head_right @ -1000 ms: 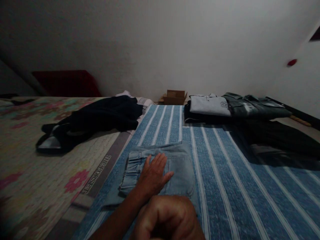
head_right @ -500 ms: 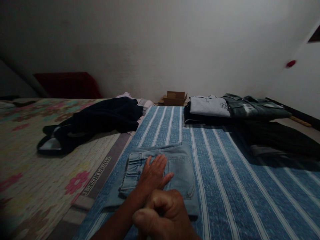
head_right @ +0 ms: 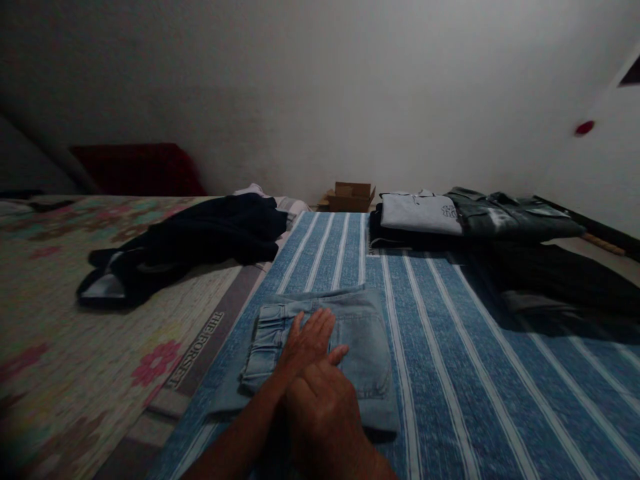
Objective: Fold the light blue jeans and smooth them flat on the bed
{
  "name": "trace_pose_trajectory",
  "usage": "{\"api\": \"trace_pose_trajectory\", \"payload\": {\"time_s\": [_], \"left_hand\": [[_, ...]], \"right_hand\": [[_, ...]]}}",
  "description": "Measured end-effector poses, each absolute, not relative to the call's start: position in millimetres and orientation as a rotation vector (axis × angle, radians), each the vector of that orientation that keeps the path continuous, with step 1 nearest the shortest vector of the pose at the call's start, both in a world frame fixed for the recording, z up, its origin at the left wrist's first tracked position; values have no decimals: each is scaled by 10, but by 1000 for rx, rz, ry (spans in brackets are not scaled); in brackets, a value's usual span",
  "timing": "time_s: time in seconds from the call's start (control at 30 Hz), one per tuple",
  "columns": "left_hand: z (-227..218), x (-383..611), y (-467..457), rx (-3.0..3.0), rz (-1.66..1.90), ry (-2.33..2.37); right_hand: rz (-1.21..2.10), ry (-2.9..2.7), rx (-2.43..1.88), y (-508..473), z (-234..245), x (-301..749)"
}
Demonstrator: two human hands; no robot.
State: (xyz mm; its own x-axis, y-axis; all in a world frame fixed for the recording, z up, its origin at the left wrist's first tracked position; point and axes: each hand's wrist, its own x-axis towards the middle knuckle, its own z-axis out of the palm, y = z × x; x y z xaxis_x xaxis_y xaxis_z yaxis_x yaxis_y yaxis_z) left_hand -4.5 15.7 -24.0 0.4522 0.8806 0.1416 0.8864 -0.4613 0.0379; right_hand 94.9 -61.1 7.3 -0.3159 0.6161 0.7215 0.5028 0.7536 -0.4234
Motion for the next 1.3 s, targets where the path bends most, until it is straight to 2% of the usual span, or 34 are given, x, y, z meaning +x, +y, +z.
{"api": "trace_pose_trajectory", "payload": {"time_s": [0.37,0.67,1.03,1.3], "left_hand": [[-58,-33,142,-2740,-102,-1681],[30,-59,12,-2791,-148,-1660],[0,9,6,-2696,-276,-1671],[-11,13,-2,-2689,-304,-1668]], "right_hand": [[94,-1985,-922,-504,117,1150],[-28,-2053,-1228,-252,32,1302],[-106,-2258,-1836,28,36,1449],[-45,-2324,-1870,90,-5,1461]]}}
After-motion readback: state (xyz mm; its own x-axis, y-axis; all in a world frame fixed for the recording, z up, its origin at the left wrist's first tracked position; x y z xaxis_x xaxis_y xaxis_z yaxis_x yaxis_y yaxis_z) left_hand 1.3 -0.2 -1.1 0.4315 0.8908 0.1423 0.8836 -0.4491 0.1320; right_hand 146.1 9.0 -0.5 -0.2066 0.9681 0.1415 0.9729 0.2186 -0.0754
